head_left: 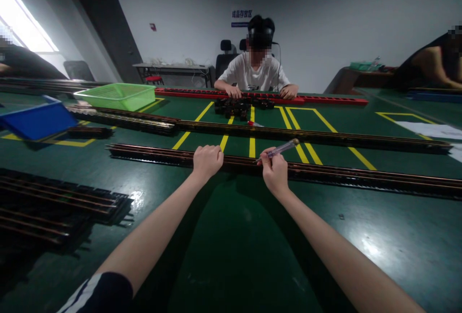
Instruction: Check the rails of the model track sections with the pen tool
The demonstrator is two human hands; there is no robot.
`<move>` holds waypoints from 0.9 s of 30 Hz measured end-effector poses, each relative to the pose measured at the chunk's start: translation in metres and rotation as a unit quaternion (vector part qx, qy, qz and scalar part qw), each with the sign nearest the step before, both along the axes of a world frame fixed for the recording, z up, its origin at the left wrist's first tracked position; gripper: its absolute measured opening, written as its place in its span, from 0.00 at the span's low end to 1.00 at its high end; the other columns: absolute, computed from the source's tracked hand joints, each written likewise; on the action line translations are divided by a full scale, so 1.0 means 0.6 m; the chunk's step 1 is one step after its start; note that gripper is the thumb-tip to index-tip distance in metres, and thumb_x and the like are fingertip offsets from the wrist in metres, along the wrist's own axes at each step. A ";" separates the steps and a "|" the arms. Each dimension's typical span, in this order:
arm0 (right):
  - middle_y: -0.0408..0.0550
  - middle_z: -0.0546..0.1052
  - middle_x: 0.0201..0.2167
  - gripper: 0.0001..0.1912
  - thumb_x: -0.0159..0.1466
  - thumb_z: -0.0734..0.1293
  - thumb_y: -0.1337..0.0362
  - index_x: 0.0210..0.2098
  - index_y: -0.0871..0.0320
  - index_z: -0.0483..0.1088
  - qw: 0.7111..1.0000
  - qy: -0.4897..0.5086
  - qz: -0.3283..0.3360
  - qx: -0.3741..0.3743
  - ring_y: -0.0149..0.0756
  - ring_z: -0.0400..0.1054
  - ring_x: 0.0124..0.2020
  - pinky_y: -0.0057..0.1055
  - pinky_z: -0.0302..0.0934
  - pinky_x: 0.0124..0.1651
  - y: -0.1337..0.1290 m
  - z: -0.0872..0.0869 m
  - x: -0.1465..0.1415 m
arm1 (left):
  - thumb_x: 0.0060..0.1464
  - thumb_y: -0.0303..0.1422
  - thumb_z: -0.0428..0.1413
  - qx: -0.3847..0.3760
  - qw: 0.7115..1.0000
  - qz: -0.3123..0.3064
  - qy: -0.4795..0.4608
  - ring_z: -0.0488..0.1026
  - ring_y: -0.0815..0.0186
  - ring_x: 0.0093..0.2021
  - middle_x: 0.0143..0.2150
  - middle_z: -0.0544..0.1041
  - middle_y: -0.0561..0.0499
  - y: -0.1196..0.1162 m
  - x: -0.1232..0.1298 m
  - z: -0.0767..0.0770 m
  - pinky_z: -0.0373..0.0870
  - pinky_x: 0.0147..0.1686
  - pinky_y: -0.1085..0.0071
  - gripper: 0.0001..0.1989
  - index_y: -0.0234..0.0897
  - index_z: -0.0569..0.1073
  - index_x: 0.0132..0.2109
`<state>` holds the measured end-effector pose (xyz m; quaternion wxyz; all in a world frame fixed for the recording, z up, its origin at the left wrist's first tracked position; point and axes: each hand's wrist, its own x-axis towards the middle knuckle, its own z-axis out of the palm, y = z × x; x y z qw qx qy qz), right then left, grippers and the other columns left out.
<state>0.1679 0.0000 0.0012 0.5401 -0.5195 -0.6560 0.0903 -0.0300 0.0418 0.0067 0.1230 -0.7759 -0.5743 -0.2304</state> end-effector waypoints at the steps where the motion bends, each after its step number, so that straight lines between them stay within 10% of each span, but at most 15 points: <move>1: 0.47 0.72 0.22 0.13 0.65 0.55 0.57 0.29 0.56 0.62 1.000 0.002 0.009 -0.007 0.40 0.66 0.27 0.37 0.59 0.32 0.000 0.000 0.000 | 0.57 0.31 0.40 -0.002 1.000 -0.002 -0.001 0.71 0.64 0.27 0.28 0.76 0.46 0.000 0.000 0.000 0.60 0.30 0.68 0.18 0.34 0.73 0.29; 27: 0.47 0.72 0.23 0.15 0.66 0.54 0.54 0.29 0.56 0.60 1.000 -0.005 0.017 -0.015 0.38 0.66 0.25 0.35 0.60 0.29 0.001 0.000 0.001 | 0.58 0.31 0.40 -0.004 1.000 -0.017 -0.016 0.71 0.64 0.30 0.29 0.76 0.48 -0.004 -0.002 0.001 0.60 0.31 0.68 0.17 0.34 0.72 0.31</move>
